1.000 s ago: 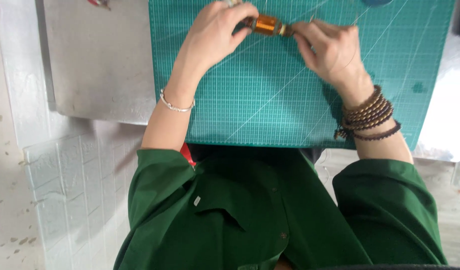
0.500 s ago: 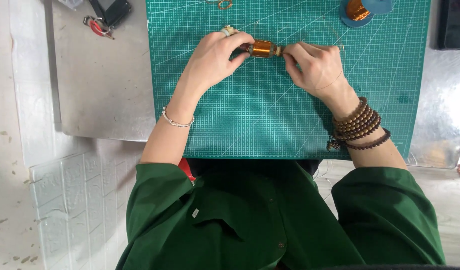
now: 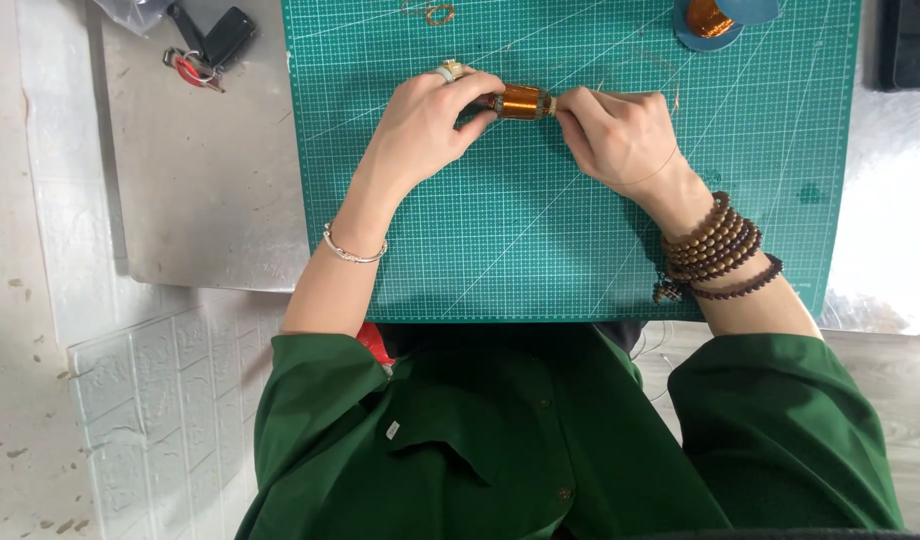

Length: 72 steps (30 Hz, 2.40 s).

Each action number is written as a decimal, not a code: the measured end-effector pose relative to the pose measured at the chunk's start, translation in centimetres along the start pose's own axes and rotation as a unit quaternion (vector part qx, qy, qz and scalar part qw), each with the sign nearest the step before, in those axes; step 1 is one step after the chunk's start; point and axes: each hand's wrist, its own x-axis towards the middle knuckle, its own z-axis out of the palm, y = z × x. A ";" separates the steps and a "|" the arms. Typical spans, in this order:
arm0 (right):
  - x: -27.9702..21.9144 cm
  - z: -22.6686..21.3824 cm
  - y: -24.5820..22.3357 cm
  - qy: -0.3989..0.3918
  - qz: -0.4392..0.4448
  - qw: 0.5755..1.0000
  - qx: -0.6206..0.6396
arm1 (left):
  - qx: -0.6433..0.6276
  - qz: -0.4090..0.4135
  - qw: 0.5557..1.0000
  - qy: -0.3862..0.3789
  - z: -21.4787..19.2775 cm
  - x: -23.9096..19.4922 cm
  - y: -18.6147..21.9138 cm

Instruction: Winding copper wire around the slots of a small motor armature to create coils on a workbench.

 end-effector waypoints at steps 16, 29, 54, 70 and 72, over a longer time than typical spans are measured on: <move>1.1 0.6 -0.3 0.025 -0.017 0.999 -0.038 | 0.007 0.010 1.000 0.011 0.2 0.1 0.3; 0.5 0.5 -0.2 0.030 -0.020 0.998 -0.043 | -0.005 0.001 1.000 0.012 0.1 0.2 0.4; -0.4 1.0 0.7 0.002 0.012 1.000 -0.015 | 0.024 0.030 0.998 0.050 0.1 -0.3 0.0; 0.5 1.0 -0.2 -0.005 0.033 0.999 -0.020 | 0.002 0.005 1.000 0.022 0.4 0.2 0.0; 0.6 1.3 -0.1 0.003 0.029 0.999 -0.032 | 0.005 0.002 1.000 0.019 0.3 0.2 0.0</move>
